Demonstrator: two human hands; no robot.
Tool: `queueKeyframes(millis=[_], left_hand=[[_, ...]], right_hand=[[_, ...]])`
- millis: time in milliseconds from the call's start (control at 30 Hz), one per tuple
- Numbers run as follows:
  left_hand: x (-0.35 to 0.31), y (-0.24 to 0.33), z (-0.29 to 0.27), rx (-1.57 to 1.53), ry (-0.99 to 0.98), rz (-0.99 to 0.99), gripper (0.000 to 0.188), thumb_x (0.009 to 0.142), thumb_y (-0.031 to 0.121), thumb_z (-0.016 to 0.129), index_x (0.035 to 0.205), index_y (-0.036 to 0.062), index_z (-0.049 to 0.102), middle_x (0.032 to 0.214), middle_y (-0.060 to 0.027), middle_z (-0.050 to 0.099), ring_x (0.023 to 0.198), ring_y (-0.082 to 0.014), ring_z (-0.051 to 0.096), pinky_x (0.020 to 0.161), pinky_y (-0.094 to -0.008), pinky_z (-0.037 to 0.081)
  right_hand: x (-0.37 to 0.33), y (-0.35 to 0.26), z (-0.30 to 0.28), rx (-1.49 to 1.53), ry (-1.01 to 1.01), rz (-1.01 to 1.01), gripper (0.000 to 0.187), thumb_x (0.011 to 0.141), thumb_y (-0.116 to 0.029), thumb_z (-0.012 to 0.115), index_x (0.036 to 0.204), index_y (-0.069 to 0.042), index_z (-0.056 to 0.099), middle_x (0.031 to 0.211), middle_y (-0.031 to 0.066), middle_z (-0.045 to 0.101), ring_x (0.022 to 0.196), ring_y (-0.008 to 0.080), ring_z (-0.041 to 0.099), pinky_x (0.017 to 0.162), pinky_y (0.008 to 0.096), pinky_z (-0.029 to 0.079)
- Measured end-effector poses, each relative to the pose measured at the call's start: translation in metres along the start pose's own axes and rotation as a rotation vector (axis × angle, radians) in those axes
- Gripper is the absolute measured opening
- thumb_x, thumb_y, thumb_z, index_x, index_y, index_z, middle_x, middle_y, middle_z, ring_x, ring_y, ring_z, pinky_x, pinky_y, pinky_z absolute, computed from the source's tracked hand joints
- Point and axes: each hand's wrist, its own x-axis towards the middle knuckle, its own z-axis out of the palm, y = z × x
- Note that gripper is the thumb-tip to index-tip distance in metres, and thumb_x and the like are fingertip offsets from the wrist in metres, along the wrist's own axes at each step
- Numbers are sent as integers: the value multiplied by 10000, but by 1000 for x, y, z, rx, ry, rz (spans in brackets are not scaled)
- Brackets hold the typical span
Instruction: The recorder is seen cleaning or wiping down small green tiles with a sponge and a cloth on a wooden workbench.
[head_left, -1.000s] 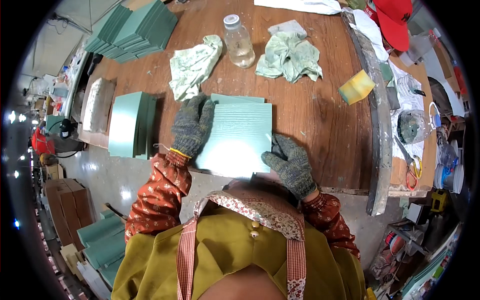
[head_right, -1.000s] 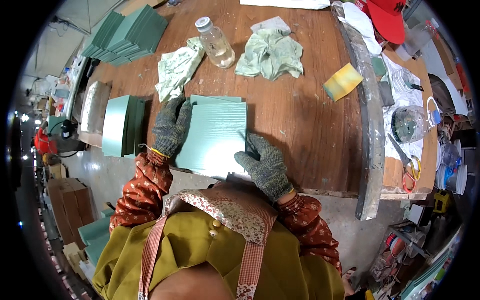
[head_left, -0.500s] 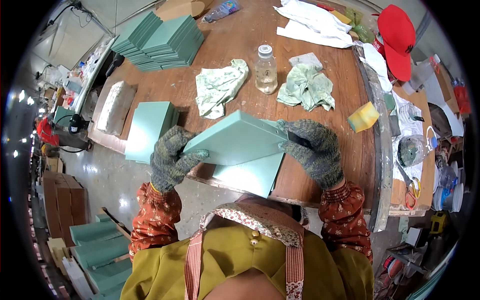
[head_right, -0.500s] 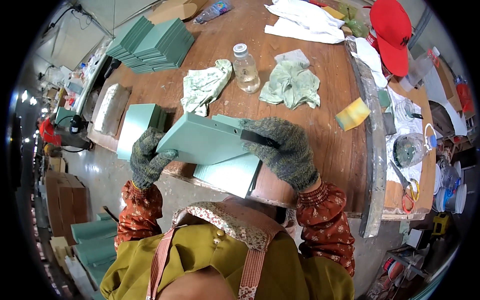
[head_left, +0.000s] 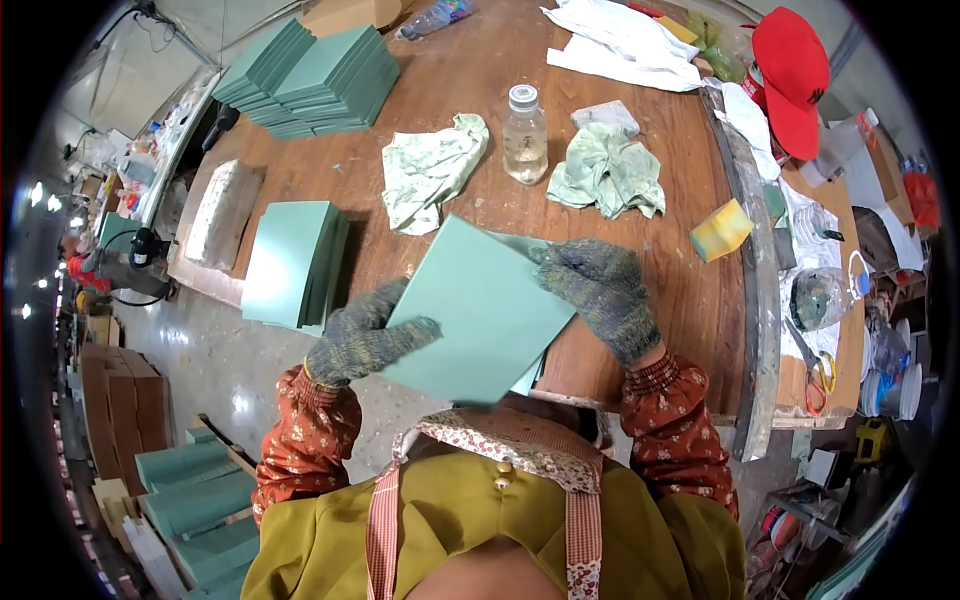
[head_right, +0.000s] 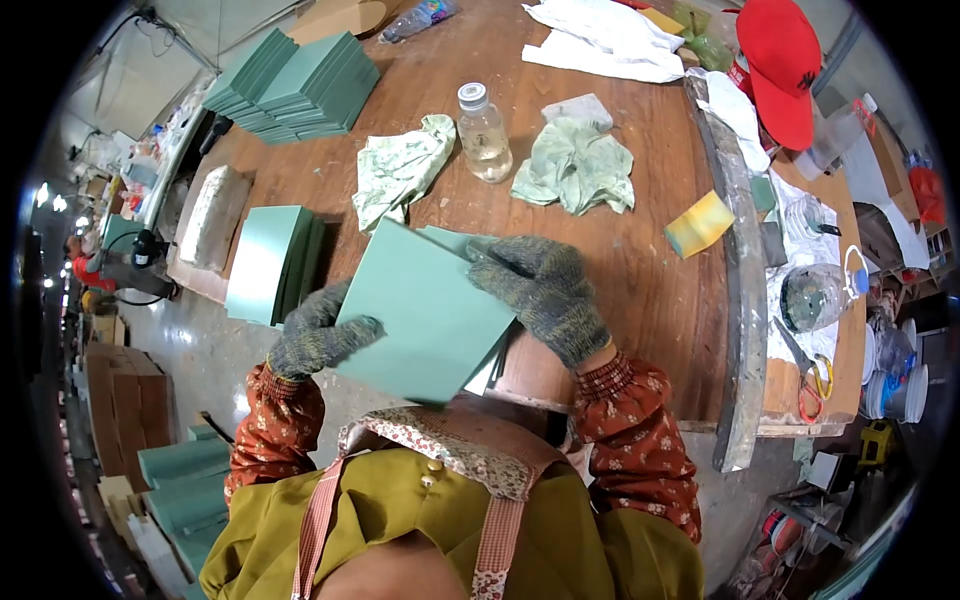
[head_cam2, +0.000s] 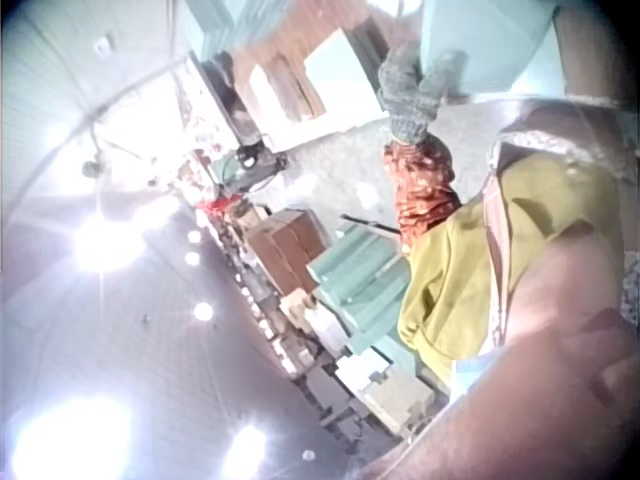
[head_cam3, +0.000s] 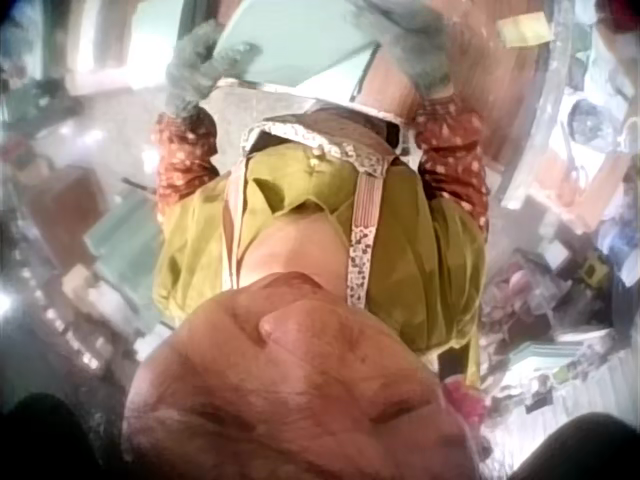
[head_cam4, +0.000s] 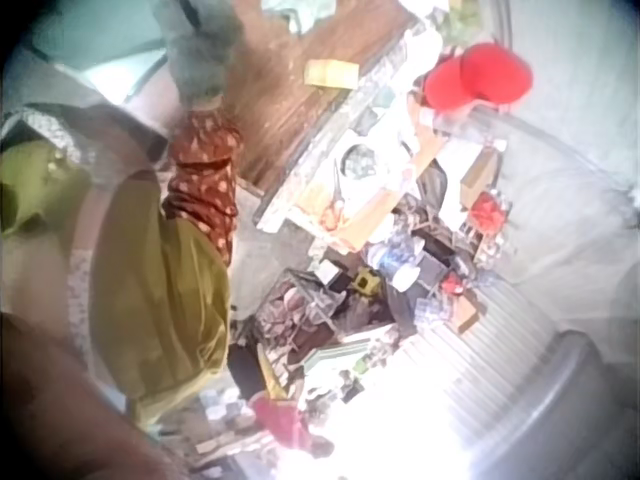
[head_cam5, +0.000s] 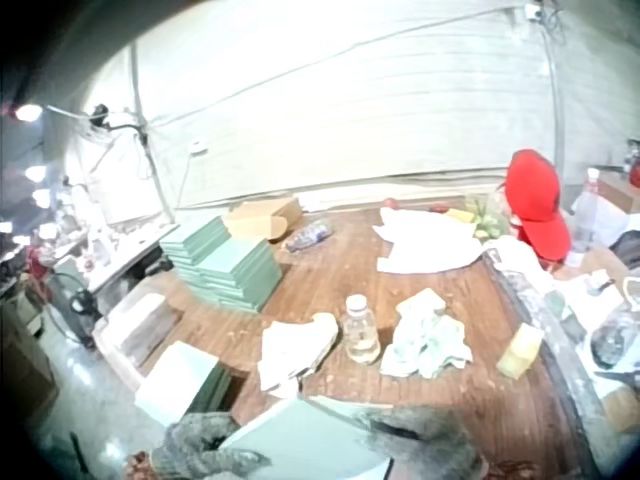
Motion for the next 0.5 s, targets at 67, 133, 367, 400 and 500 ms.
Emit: queueKeyframes(millis=[67, 133, 367, 400, 500], left_hand=[[6, -11, 8, -113, -79, -33, 386, 813, 129, 731, 1161, 9, 614, 977, -59, 680, 861, -132, 625, 762, -274, 503], [13, -14, 13, -181, -98, -77, 391, 808, 114, 731, 1163, 2, 611, 983, -64, 678, 881, -135, 622, 783, -278, 500], [19, -45, 15, -609, 80, 0, 253, 849, 84, 673, 1093, 19, 654, 1041, -77, 659, 902, -172, 630, 819, -303, 510], [19, -48, 12, -347, 112, 63, 275, 845, 78, 672, 1118, 47, 652, 1059, -90, 652, 907, -184, 635, 810, -304, 514], [15, -37, 13, -139, 142, 154, 307, 837, 64, 671, 1142, 95, 655, 1096, -111, 637, 919, -202, 644, 798, -301, 522]], right_hand=[[2, 2, -2, 92, -29, 54, 260, 834, -234, 703, 1000, -34, 706, 877, 145, 690, 780, 232, 663, 711, 317, 520], [6, 4, -7, 32, -73, 201, 265, 852, -274, 682, 986, -47, 713, 867, 139, 693, 769, 224, 663, 695, 303, 513], [-19, 56, -56, -780, -18, 279, 435, 845, -351, 656, 1167, -61, 623, 988, 118, 667, 935, 275, 623, 923, 394, 449], [-20, 61, -54, -895, 36, 202, 492, 750, -295, 746, 1168, -68, 622, 1134, 138, 646, 1063, 317, 588, 941, 442, 439], [3, 57, -60, -883, 125, -58, 649, 805, -394, 674, 1351, -106, 474, 1323, 168, 493, 1248, 356, 434, 1036, 458, 356]])
